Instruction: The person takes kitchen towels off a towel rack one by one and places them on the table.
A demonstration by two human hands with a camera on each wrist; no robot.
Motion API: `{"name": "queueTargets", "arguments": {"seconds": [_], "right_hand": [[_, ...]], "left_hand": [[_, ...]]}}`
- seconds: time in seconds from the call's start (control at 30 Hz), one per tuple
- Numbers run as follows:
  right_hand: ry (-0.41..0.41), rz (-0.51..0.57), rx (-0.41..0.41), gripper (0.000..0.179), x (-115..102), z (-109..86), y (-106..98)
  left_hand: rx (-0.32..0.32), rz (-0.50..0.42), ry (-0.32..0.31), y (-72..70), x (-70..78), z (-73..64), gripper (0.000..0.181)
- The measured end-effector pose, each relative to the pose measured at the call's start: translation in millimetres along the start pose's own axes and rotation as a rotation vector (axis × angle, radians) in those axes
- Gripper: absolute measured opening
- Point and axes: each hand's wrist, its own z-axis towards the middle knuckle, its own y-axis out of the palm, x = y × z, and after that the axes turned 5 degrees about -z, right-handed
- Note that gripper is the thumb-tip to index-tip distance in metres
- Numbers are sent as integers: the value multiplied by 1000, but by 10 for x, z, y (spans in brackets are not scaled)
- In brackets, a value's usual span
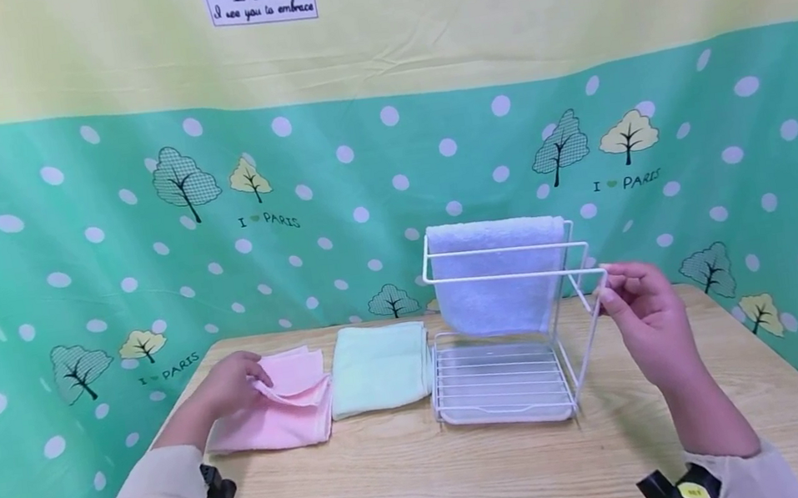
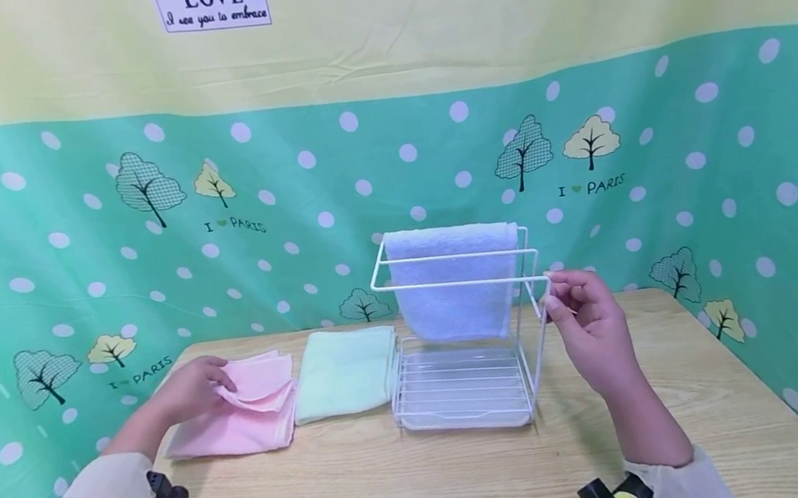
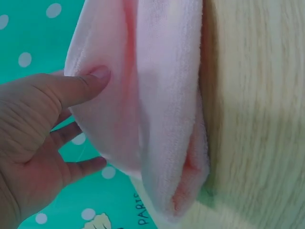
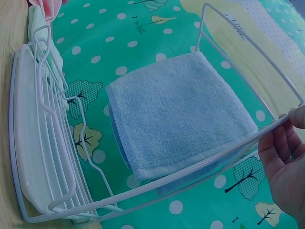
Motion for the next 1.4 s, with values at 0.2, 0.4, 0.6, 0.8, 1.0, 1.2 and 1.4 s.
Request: {"name": "queueTargets", "arguments": {"seconds": [0.2,0.4,0.6,0.8,1.0,1.2,1.4], "right_hand": [[-3,-20,2,26,2,-4,-6],[-3,-29,-1,26,-2,-7,-3],[-16,-28,-5,26,3,-2,-1],[-59,40,-23,26,18,2,-20],[-78,54,-36,26,27,4,-30],[-47,22,-7,25,16,5,-11],[-46,18,-10,25,23,4,-1]], "left_hand": [[58,-59,16,-60,-14,115,10],[148,-107,-109,-83,-86,209,19],[211,-180,-218,-27,-224,269,22],[261,-270,-291,124,-346,304,21],[195,-347,-348,227,-375,285,45],[187,-336,-356,213,-343,272,59],[234,-267,-244,58,-106,364,57]]}}
